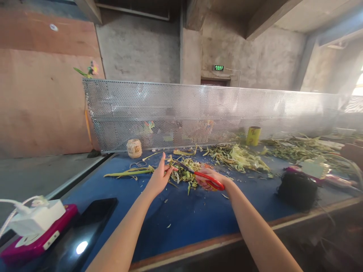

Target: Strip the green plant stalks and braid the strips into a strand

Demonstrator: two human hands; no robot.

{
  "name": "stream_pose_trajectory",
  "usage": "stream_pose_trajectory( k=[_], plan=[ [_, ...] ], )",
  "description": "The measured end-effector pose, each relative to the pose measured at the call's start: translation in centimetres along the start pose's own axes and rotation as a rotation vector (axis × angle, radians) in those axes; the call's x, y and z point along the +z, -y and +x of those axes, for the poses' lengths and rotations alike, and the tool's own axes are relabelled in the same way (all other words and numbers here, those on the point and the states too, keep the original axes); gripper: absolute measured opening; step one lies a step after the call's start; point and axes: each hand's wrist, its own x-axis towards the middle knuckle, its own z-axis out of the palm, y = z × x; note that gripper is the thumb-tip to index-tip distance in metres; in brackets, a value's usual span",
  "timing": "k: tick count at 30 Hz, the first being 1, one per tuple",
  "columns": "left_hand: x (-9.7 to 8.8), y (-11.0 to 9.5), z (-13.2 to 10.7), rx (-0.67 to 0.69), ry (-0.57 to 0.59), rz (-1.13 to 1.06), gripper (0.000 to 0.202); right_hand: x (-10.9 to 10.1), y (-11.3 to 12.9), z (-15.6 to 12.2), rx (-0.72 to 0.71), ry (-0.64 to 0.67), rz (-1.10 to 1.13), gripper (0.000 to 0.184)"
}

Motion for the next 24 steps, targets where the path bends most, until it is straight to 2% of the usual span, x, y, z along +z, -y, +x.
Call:
stream_pose_trajectory(
  k=[8,13,16,19,24],
  plan=[
    [0.1,0.3,0.1,-0.025,0.003,0.000,0.067,-0.1,-0.3,0.3,-0.008,-0.042,0.012,0.039],
    [-0.1,0.4,0.3,-0.057,-0.086,-0.061,0.070,-0.2,0.0,0.2,-0.071,-0.098,-0.058,0.033],
    [-0.2,0.7,0.4,-0.064,-0.146,-0.042,0.069,-0.3,0.0,0.2,-0.108,-0.159,-0.225,0.031],
    [-0.5,0.9,0.5,-0.128,-0.250,0.008,0.069,-0.4,-0.4,0.5,-0.120,-0.230,-0.539,0.030],
    [-1.0,1.3,0.6,-0.206,-0.386,0.049,0.069,-0.3,-0.6,0.5,-0.086,-0.137,-0.818,0.021]
  ],
)
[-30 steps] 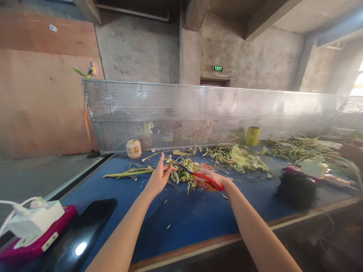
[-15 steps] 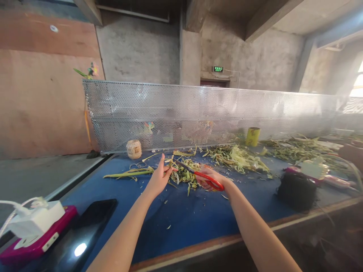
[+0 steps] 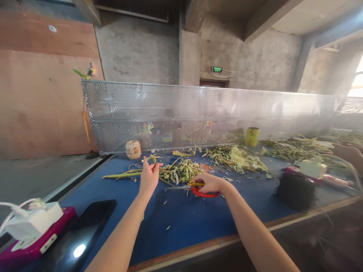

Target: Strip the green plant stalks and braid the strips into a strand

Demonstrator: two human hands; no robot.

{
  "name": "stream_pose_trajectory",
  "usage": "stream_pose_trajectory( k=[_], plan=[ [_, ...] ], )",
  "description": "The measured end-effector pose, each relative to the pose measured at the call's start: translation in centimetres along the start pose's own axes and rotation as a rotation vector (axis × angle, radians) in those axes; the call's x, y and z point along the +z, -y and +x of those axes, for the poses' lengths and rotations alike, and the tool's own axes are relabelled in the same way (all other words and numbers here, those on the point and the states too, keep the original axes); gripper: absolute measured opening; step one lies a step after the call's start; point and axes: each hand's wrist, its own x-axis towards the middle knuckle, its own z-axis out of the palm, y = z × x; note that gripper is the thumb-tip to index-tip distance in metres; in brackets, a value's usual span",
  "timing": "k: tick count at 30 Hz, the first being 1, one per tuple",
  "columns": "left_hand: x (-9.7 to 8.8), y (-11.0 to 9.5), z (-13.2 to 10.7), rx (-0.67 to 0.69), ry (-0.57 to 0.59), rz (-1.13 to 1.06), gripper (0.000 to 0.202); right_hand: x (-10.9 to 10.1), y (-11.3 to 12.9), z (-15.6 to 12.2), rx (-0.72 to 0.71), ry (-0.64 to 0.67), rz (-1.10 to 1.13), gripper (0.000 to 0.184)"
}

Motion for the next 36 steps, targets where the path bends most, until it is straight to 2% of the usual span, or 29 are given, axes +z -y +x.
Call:
stream_pose_trajectory(
  k=[2,5,7,9,12,14,16,17,18,21,28,36],
  plan=[
    [0.0,0.1,0.1,-0.011,-0.020,0.007,0.069,-0.2,0.2,-0.2,0.002,0.038,-0.025,0.028],
    [0.0,0.1,0.0,-0.007,-0.035,0.025,0.068,-0.3,0.4,-0.4,-0.025,0.086,0.076,0.037],
    [0.1,0.0,0.0,0.001,-0.036,0.039,0.068,-0.3,0.5,-0.3,-0.045,0.105,0.163,0.038],
    [0.1,-0.1,-0.1,0.004,-0.035,0.050,0.067,-0.2,0.6,-0.2,-0.024,0.077,0.214,0.030],
    [0.1,-0.1,-0.1,0.001,-0.031,0.064,0.067,-0.3,0.7,0.0,0.034,-0.101,0.253,0.019],
    [0.1,-0.1,-0.1,-0.001,-0.032,0.073,0.066,-0.7,0.4,0.0,0.050,-0.315,0.210,0.022],
    [0.1,-0.2,-0.1,-0.001,-0.035,0.080,0.066,-1.3,-0.4,-0.1,0.126,-0.552,0.040,0.026],
    [0.1,-0.2,-0.1,-0.001,-0.038,0.082,0.065,-1.6,-0.8,-0.2,0.215,-0.641,-0.094,0.028],
    [0.0,-0.2,-0.1,0.000,-0.040,0.085,0.065,-1.9,-1.4,-0.2,0.329,-0.670,-0.226,0.029],
    [0.1,-0.2,0.0,0.001,-0.038,0.089,0.064,-2.1,-2.7,-0.4,0.438,-0.619,-0.318,0.022],
    [0.3,0.2,0.1,0.003,-0.023,0.086,0.065,-1.1,-3.9,-0.3,0.475,-0.441,-0.427,0.025],
    [0.4,0.5,0.1,0.013,-0.007,0.089,0.066,-1.1,-4.6,0.0,0.504,-0.386,-0.456,0.019]
  ],
)
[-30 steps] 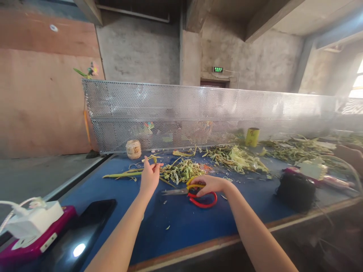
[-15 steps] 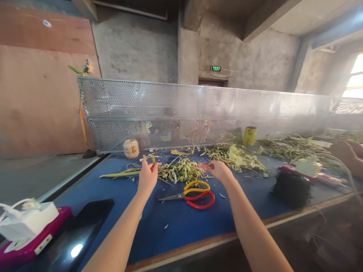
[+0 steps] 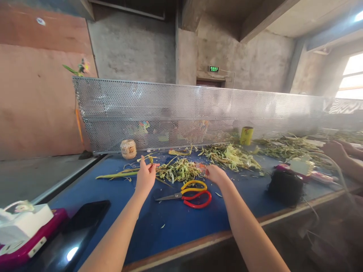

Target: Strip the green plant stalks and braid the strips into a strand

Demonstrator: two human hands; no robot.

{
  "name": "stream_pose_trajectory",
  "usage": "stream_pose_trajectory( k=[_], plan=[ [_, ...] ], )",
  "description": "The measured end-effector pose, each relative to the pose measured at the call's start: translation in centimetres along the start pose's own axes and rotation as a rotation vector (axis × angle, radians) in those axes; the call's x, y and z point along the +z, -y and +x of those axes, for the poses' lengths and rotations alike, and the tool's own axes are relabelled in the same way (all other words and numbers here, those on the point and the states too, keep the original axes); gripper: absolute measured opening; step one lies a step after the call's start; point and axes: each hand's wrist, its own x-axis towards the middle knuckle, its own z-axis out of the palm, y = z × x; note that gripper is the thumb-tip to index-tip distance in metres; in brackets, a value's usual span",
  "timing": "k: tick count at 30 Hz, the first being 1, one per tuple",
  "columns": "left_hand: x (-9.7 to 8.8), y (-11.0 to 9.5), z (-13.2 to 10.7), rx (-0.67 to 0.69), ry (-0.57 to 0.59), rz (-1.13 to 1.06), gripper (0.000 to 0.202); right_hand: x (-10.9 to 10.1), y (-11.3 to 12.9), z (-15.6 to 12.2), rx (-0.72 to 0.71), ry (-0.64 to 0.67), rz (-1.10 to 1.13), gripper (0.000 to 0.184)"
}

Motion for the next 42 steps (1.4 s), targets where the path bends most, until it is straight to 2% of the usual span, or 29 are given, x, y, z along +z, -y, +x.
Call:
stream_pose_trajectory(
  k=[7,10,12,14,17,19,24,26,30,34,37,42],
  plan=[
    [0.2,0.1,0.0,0.010,0.008,0.017,0.066,-0.1,0.7,-0.4,0.034,0.010,0.035,0.016],
    [0.1,-0.1,0.0,0.022,0.010,0.026,0.065,-0.6,0.7,-0.6,0.109,-0.011,0.068,0.012],
    [0.1,-0.2,-0.1,0.026,0.010,0.025,0.064,-1.3,0.4,-0.8,0.221,-0.072,0.085,0.016],
    [0.0,-0.2,-0.1,0.026,0.002,0.018,0.064,-2.1,-0.1,-0.9,0.345,-0.184,0.097,0.029],
    [0.0,-0.1,0.0,0.027,-0.021,0.001,0.063,-2.8,-0.6,-1.1,0.440,-0.337,0.125,0.042],
    [0.1,0.0,0.0,0.034,-0.032,-0.014,0.061,-2.6,-0.5,-1.1,0.436,-0.365,0.160,0.043],
    [-0.2,-0.4,0.0,0.060,-0.065,-0.064,0.059,-1.4,0.0,-0.6,0.327,-0.287,0.209,0.029],
    [-0.7,-0.7,0.1,0.094,-0.177,-0.132,0.058,-1.1,-0.1,-0.4,0.312,-0.275,0.214,0.028],
    [-1.7,-0.6,0.8,0.147,-0.556,-0.274,0.060,-1.0,-0.2,-0.2,0.285,-0.263,0.226,0.025],
    [-2.3,0.0,1.6,0.020,-0.725,-0.377,0.049,-0.7,-0.3,0.2,0.222,-0.252,0.245,0.023],
    [-3.5,0.1,2.2,-0.049,-0.878,-0.485,0.035,-0.4,-0.4,0.4,0.199,-0.252,0.252,0.022],
    [-6.2,0.2,3.3,-0.053,-0.991,-0.490,0.032,0.0,-0.7,0.7,0.186,-0.259,0.261,0.019]
  ],
)
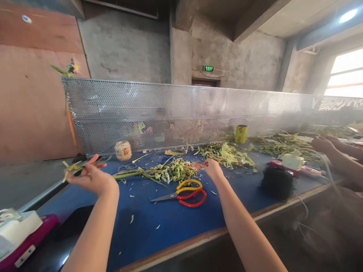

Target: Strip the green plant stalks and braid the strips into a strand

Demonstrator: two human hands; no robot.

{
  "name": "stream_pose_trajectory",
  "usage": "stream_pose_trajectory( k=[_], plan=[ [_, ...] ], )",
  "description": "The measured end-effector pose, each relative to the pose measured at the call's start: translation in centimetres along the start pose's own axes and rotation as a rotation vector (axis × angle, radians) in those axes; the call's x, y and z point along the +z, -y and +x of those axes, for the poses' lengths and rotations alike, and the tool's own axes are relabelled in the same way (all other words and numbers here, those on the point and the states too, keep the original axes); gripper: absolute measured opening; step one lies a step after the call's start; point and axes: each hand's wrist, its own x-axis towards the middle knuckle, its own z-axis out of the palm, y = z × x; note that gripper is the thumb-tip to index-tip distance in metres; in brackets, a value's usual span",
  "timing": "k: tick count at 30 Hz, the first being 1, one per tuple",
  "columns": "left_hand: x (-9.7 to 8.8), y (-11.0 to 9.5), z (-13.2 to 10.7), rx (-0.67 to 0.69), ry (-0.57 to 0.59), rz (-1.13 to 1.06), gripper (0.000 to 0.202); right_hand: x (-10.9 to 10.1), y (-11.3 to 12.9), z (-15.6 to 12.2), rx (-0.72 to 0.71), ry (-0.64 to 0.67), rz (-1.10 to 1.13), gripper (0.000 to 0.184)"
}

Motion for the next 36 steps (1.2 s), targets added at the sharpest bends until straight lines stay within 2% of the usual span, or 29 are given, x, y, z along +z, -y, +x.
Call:
stream_pose_trajectory(
  k=[2,4,10,11,13,15,18,26,30,36],
  plan=[
    [0.0,0.2,0.4,-0.010,0.013,0.026,0.036,0.1,0.0,0.1,-0.007,-0.004,0.002,0.019],
    [0.1,0.8,0.0,-0.028,0.074,0.044,0.035,0.1,0.1,0.2,-0.015,-0.006,0.004,0.018],
    [0.4,1.3,-3.8,-0.016,0.444,0.096,0.040,0.2,0.0,0.3,-0.044,-0.018,0.016,0.017],
    [0.4,1.1,-4.6,-0.005,0.534,0.104,0.043,0.2,0.0,0.3,-0.050,-0.023,0.020,0.017],
    [0.3,0.8,-6.1,0.074,0.797,0.164,0.047,0.2,0.0,0.3,-0.066,-0.034,0.032,0.017],
    [0.2,0.5,-7.3,0.126,0.989,0.205,0.052,0.1,0.3,0.1,-0.099,-0.048,0.049,0.017],
    [0.0,0.5,-8.3,0.110,1.156,0.211,0.059,-0.3,1.2,-0.3,-0.213,-0.066,0.086,0.016],
    [-0.4,0.2,-9.4,0.033,1.354,0.219,0.072,-0.3,4.4,-2.5,-0.647,-0.070,0.143,0.028],
    [-0.6,0.3,-9.9,0.082,1.460,0.214,0.075,0.1,5.2,-3.3,-0.737,-0.075,0.139,0.035],
    [-0.8,0.3,-9.7,0.157,1.469,0.288,0.074,0.3,6.1,-3.8,-0.819,-0.032,0.116,0.030]
  ],
)
